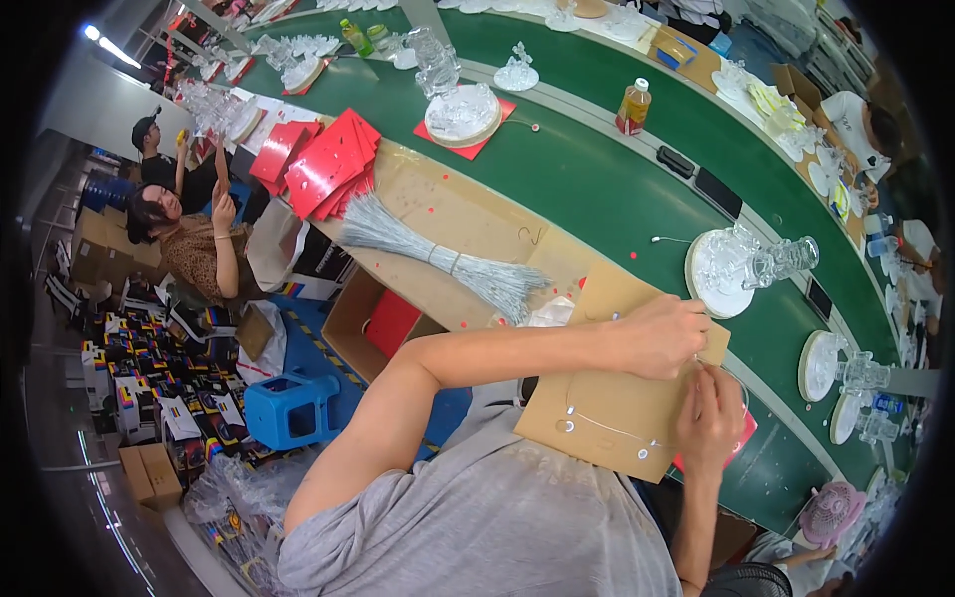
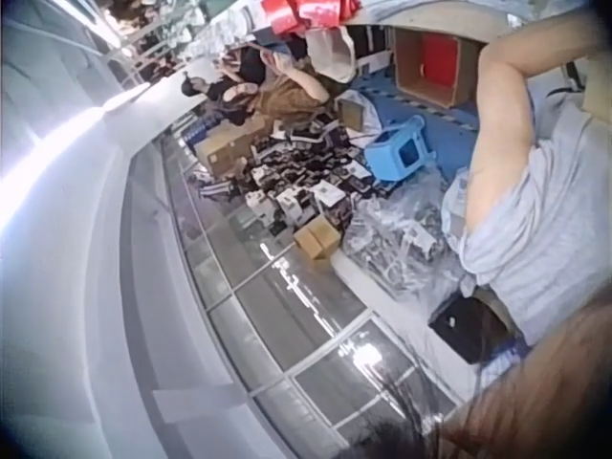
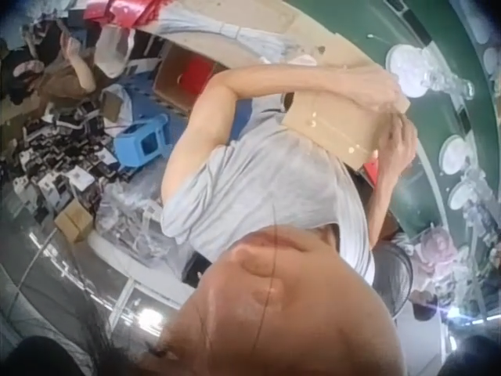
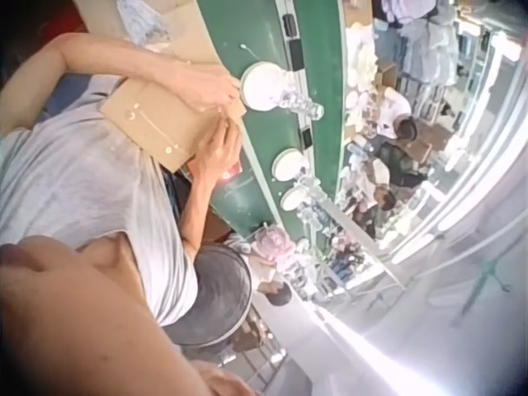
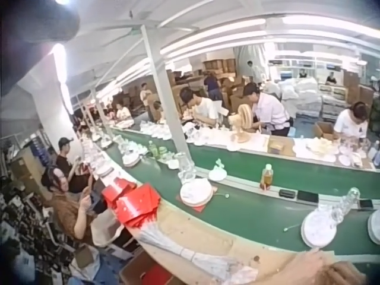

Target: Threading lighting filaments through a template and packing components into boxes at an assembly station.

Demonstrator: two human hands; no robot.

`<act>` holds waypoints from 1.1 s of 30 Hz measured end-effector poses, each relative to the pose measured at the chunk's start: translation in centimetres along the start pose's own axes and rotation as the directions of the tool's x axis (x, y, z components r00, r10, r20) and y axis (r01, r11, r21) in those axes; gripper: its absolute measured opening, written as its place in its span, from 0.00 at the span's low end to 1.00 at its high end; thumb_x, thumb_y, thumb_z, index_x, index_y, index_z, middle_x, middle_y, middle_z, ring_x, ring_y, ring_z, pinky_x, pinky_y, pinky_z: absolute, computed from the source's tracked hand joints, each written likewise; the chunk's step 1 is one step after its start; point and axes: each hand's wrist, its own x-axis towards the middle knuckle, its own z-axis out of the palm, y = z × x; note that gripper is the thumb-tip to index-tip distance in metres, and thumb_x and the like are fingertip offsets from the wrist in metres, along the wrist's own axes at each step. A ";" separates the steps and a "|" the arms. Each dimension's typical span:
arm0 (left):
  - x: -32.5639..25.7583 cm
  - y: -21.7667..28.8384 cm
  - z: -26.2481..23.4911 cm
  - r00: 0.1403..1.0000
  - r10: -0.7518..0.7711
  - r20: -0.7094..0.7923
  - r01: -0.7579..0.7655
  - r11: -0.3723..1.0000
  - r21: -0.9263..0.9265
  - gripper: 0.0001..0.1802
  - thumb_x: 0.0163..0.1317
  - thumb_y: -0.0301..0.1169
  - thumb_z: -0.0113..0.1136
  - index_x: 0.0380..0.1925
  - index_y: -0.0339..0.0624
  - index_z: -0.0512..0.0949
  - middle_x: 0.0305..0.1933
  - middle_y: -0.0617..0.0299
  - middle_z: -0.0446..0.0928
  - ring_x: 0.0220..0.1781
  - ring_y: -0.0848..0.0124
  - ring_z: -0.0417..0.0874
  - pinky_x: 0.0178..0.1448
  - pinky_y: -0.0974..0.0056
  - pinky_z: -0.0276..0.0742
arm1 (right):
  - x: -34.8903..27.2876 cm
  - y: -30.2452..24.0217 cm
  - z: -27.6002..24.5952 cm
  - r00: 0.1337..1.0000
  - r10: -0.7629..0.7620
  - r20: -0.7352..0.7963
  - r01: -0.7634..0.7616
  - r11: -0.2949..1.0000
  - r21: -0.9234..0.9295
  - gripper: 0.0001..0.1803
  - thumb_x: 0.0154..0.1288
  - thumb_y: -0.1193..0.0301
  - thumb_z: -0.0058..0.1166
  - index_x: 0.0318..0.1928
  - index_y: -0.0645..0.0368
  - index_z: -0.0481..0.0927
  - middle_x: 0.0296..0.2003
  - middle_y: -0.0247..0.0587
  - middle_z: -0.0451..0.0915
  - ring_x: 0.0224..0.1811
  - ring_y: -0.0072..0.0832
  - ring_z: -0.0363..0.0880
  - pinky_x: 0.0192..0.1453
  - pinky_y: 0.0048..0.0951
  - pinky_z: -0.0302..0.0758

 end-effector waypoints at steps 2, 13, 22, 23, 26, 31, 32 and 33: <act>0.2 0.1 0.0 0.999 -0.041 0.018 0.041 0.999 -0.017 0.07 0.46 0.29 0.64 0.25 0.36 0.82 0.34 0.58 0.77 0.47 0.62 0.77 0.43 0.57 0.76 | -1.3 -1.8 1.4 0.994 0.094 -0.047 -0.091 0.994 0.060 0.12 0.55 0.82 0.61 0.43 0.67 0.82 0.42 0.48 0.81 0.42 0.44 0.81 0.45 0.39 0.79; -6.0 -2.5 -5.0 0.941 -0.086 -0.327 0.051 0.992 -0.115 0.06 0.53 0.30 0.67 0.26 0.41 0.80 0.39 0.62 0.79 0.57 0.64 0.76 0.69 0.46 0.58 | -1.1 -2.4 1.7 0.977 0.211 -0.044 -0.209 0.977 0.038 0.14 0.55 0.80 0.63 0.44 0.66 0.83 0.43 0.45 0.82 0.44 0.41 0.82 0.47 0.37 0.79; -6.9 -2.2 -4.7 0.915 -0.172 -0.364 0.070 0.958 -0.277 0.07 0.55 0.30 0.67 0.31 0.40 0.79 0.49 0.59 0.78 0.58 0.62 0.76 0.73 0.47 0.56 | 4.9 -1.8 4.2 0.998 0.051 0.023 -0.056 0.907 0.417 0.09 0.56 0.86 0.61 0.39 0.67 0.85 0.34 0.43 0.83 0.32 0.28 0.81 0.36 0.25 0.76; -7.1 -2.1 -4.9 0.830 -0.292 -0.475 0.131 0.930 -0.342 0.12 0.56 0.29 0.66 0.41 0.41 0.78 0.55 0.56 0.75 0.61 0.61 0.75 0.74 0.49 0.55 | 5.0 -2.0 4.3 0.993 0.114 0.031 -0.115 0.869 0.482 0.09 0.57 0.85 0.61 0.39 0.67 0.85 0.34 0.42 0.83 0.32 0.27 0.81 0.37 0.25 0.76; -8.8 -1.9 -4.3 0.709 -0.608 -0.357 0.203 0.661 -0.723 0.29 0.58 0.28 0.63 0.61 0.41 0.66 0.66 0.48 0.66 0.69 0.57 0.67 0.76 0.52 0.51 | 5.3 -2.0 4.6 0.987 0.160 0.014 -0.142 0.830 0.539 0.10 0.57 0.85 0.62 0.41 0.64 0.86 0.33 0.41 0.83 0.31 0.24 0.80 0.35 0.23 0.75; -10.0 -1.9 -2.2 0.741 -0.664 -0.100 0.249 0.410 -0.878 0.49 0.59 0.25 0.59 0.76 0.42 0.41 0.79 0.43 0.48 0.81 0.53 0.45 0.79 0.57 0.44 | 5.7 -2.2 4.4 0.989 0.147 0.009 -0.130 0.840 0.528 0.12 0.57 0.85 0.62 0.41 0.62 0.87 0.31 0.40 0.82 0.30 0.24 0.80 0.32 0.23 0.74; -9.7 -1.6 -2.4 0.723 -0.682 -0.106 0.248 0.400 -0.883 0.49 0.60 0.26 0.59 0.76 0.41 0.41 0.80 0.44 0.45 0.82 0.55 0.42 0.80 0.58 0.41 | 5.8 -2.0 4.3 0.990 0.134 0.032 -0.131 0.846 0.518 0.12 0.56 0.85 0.62 0.41 0.62 0.87 0.30 0.40 0.82 0.29 0.24 0.80 0.31 0.23 0.74; -9.5 -1.3 -2.7 0.705 -0.700 -0.112 0.247 0.390 -0.887 0.49 0.60 0.26 0.59 0.76 0.40 0.41 0.81 0.46 0.42 0.83 0.58 0.40 0.80 0.58 0.38 | 5.9 -1.9 4.4 0.991 0.121 0.054 -0.131 0.851 0.508 0.12 0.56 0.86 0.62 0.41 0.62 0.87 0.30 0.40 0.82 0.28 0.24 0.79 0.31 0.23 0.73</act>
